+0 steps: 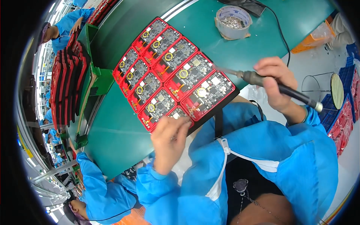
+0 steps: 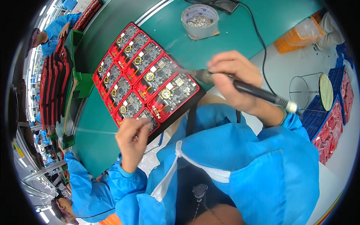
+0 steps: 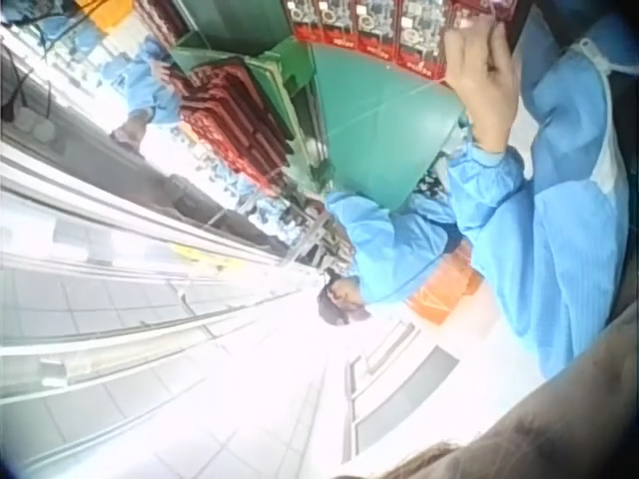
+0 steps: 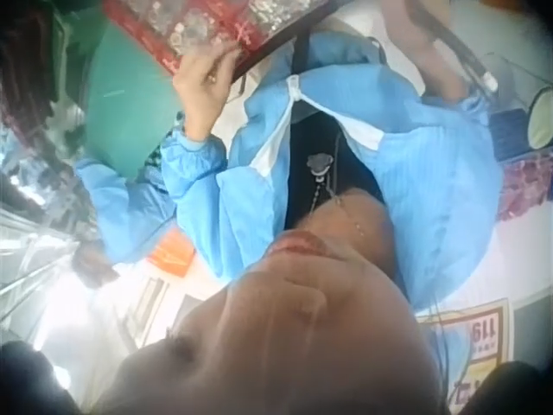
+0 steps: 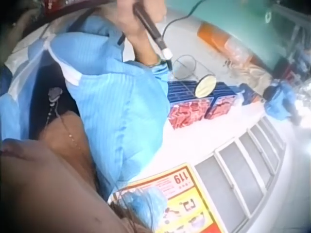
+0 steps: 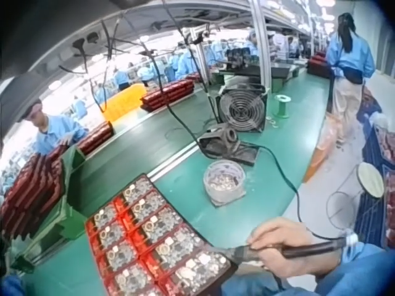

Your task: The person solders electronic components onto a printed circuit board using a soldering iron and solder wire.

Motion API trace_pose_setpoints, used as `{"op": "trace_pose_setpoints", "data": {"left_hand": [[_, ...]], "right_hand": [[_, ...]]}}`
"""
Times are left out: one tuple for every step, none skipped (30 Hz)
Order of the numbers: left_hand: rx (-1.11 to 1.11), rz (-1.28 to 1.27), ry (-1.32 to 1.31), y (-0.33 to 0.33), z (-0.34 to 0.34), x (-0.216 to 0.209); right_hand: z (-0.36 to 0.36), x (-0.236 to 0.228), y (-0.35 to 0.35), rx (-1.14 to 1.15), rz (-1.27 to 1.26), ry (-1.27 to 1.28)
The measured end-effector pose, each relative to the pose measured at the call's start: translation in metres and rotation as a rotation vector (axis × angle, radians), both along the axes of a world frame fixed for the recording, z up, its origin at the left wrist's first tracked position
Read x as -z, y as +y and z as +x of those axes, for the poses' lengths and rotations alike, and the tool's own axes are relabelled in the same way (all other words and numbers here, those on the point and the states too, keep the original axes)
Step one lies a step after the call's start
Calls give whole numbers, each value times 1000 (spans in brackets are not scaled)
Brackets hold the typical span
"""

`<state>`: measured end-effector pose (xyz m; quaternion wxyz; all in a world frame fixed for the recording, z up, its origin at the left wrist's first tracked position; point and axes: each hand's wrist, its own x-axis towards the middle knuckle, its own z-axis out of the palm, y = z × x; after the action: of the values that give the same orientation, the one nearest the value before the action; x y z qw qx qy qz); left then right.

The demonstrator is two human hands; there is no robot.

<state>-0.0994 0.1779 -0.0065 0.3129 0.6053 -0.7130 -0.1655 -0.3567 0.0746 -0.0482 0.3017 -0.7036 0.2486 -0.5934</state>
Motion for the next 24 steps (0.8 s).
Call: {"op": "trace_pose_setpoints", "data": {"left_hand": [[-10,38,61,7,-3,7],[-19,76,123,13,-8,13],[-47,75,126,18,-11,17],[-46,81,129,19,-12,20],[-63,41,111,20,-12,22],[-79,0,92,21,-12,25],[-85,-53,64,19,-14,23],[-84,-50,66,16,-15,21],[-73,-77,30,13,-16,19],[-65,-105,-9,11,-16,18],[-66,-103,-9,9,-16,18],[-61,-119,-42,8,-16,17],[-55,-135,-72,6,-16,18],[-54,-133,-70,5,-15,19],[-52,-130,-75,4,-16,20],[-49,-126,-79,3,-16,20],[-48,-125,-77,3,-16,21],[-45,-122,-88,2,-15,21],[-44,-118,-101,2,-15,21],[-44,-116,-101,2,-15,21],[-44,-109,-106,2,-15,21],[-45,-104,-111,2,-14,21],[-44,-103,-110,2,-14,21],[-42,-99,-112,2,-14,22]], "right_hand": [[-2,6,7,-36,79,-62],[-3,9,12,-71,158,-124],[-1,9,13,-52,63,-112],[-1,10,17,-33,22,-57],[-1,9,21,-14,-20,-1],[1,7,23,2,-6,17],[3,7,24,3,-2,19],[4,7,24,-3,2,60],[6,6,24,-10,5,101],[7,5,24,-6,-3,121],[10,6,24,-7,-1,122],[13,7,24,0,-14,111],[15,9,24,9,-26,102],[16,10,24,9,-24,104],[17,12,24,6,-27,98],[17,13,23,3,-30,93],[17,13,23,4,-28,95],[17,13,22,5,-29,100],[18,14,22,5,-29,103],[18,14,22,5,-26,104],[19,14,22,5,-31,99],[20,14,21,5,-39,95],[20,14,21,5,-38,96],[20,14,21,1,-39,99]]}}
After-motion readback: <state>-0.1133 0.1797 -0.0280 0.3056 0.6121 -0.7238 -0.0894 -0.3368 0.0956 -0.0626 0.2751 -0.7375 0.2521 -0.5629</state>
